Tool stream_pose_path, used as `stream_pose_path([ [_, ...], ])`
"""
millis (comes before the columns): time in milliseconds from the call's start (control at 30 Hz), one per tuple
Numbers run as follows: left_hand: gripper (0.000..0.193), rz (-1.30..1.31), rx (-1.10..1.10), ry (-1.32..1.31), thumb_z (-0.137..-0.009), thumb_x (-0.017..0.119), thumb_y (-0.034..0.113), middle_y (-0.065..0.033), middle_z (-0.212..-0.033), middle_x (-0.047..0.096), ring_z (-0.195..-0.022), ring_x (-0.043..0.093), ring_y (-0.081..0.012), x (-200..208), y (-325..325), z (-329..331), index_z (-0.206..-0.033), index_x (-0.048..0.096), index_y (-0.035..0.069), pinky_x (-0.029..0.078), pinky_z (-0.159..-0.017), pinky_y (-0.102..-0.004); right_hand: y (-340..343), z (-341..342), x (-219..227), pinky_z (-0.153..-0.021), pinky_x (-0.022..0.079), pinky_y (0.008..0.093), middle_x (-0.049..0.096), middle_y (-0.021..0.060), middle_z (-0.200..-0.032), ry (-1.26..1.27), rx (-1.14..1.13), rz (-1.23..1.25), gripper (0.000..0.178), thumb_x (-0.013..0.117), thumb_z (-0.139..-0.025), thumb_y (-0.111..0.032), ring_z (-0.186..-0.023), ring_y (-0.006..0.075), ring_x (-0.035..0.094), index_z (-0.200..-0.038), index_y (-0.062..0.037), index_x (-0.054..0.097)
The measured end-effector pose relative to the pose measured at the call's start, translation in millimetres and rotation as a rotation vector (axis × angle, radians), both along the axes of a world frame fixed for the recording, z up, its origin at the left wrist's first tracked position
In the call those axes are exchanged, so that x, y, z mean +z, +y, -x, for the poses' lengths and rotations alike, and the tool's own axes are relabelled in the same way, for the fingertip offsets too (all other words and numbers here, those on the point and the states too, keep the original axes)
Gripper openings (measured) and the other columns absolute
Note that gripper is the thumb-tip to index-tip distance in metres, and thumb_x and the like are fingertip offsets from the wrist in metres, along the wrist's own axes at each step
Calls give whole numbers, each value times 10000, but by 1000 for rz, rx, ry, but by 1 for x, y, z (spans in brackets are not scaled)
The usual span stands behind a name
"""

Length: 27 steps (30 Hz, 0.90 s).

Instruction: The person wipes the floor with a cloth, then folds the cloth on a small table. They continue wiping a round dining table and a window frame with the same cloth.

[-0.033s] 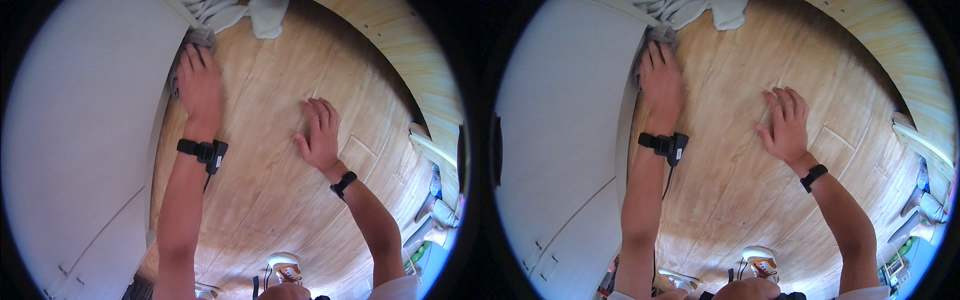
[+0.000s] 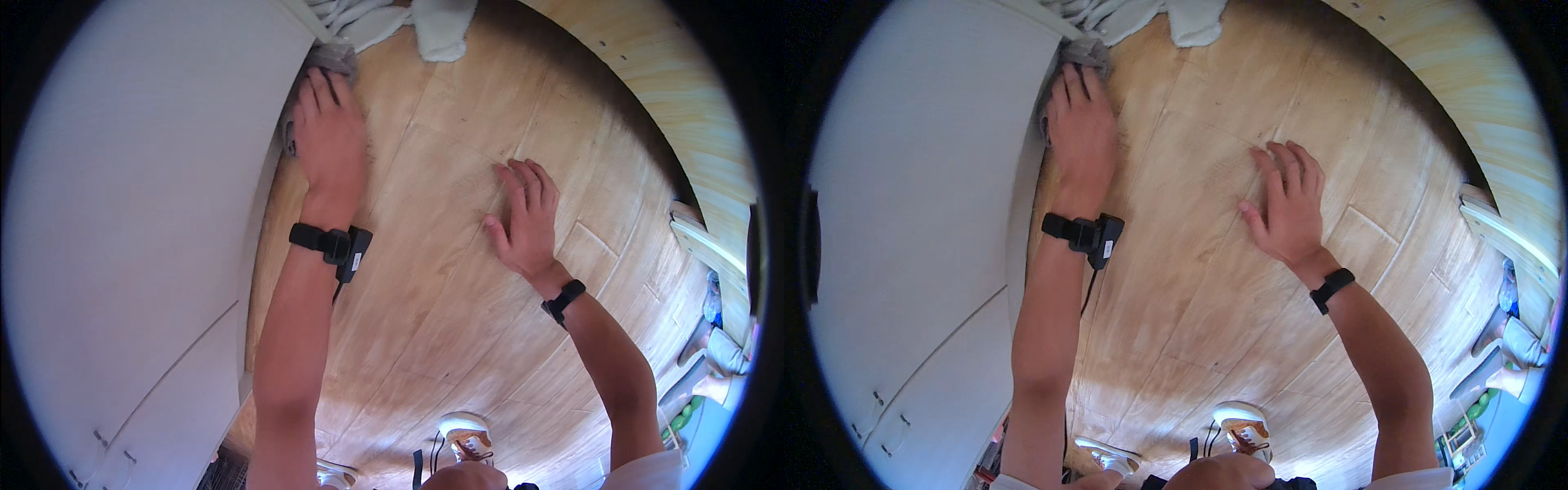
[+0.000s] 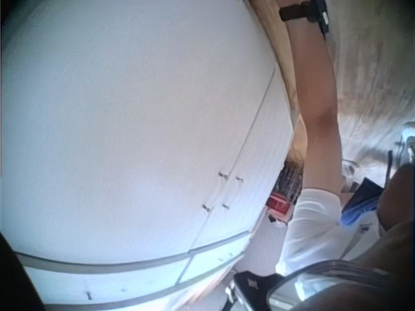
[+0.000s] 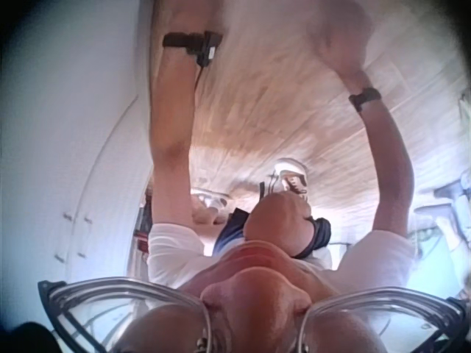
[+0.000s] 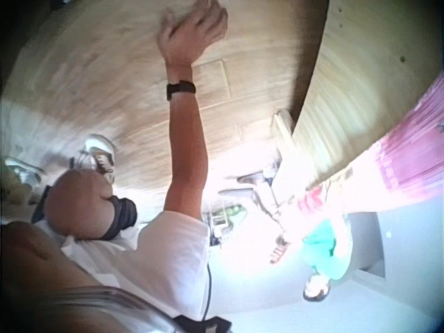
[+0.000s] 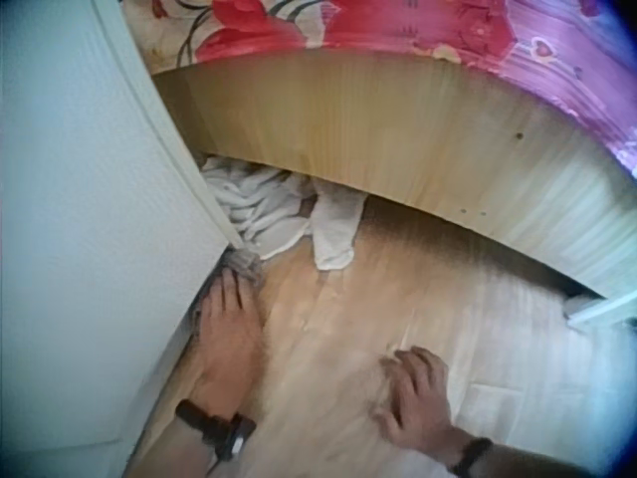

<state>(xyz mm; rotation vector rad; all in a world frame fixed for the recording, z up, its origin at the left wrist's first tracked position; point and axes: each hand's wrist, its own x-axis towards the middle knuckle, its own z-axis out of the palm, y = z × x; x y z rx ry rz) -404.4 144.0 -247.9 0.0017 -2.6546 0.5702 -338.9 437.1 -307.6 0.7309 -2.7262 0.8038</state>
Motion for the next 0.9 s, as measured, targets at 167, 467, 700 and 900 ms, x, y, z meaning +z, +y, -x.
stream_pose_path([
  [167,543,134,52,-149,-884,683,116,-228,-1450,565,-1267,551,-306,4,6,-2,-1385,553,-50,472,-1011,-341,3,-1,-11,-1177,286,557,485,168,-1472,0,-14,-11,666,688,-885,-391,-1400,423,385,-1441,-68,515],
  [467,592,23,-27,-134,-887,671,141,-211,-1508,532,-1356,502,-330,-13,-13,-37,-1433,535,-45,379,-1145,-432,0,-8,-12,-1177,288,546,490,183,-1456,24,-3,11,658,692,-882,-347,-1391,421,392,-1446,-62,511],
  [700,481,-74,-34,-62,-952,558,123,-199,-1528,522,-1396,480,-334,-44,-17,-20,-1404,578,-39,374,-1166,-453,-18,-2,-10,-1165,317,525,523,199,-1419,63,28,-6,539,668,-915,-258,-1368,420,426,-1404,-53,570],
  [900,485,-233,-119,-21,-937,588,142,-202,-1556,497,-1429,468,-320,-57,-23,-29,-1391,594,-30,391,-1170,-448,-155,83,21,-1135,413,451,606,231,-1391,101,436,377,372,537,-984,-105,-1283,428,544,-1327,3,630],
])
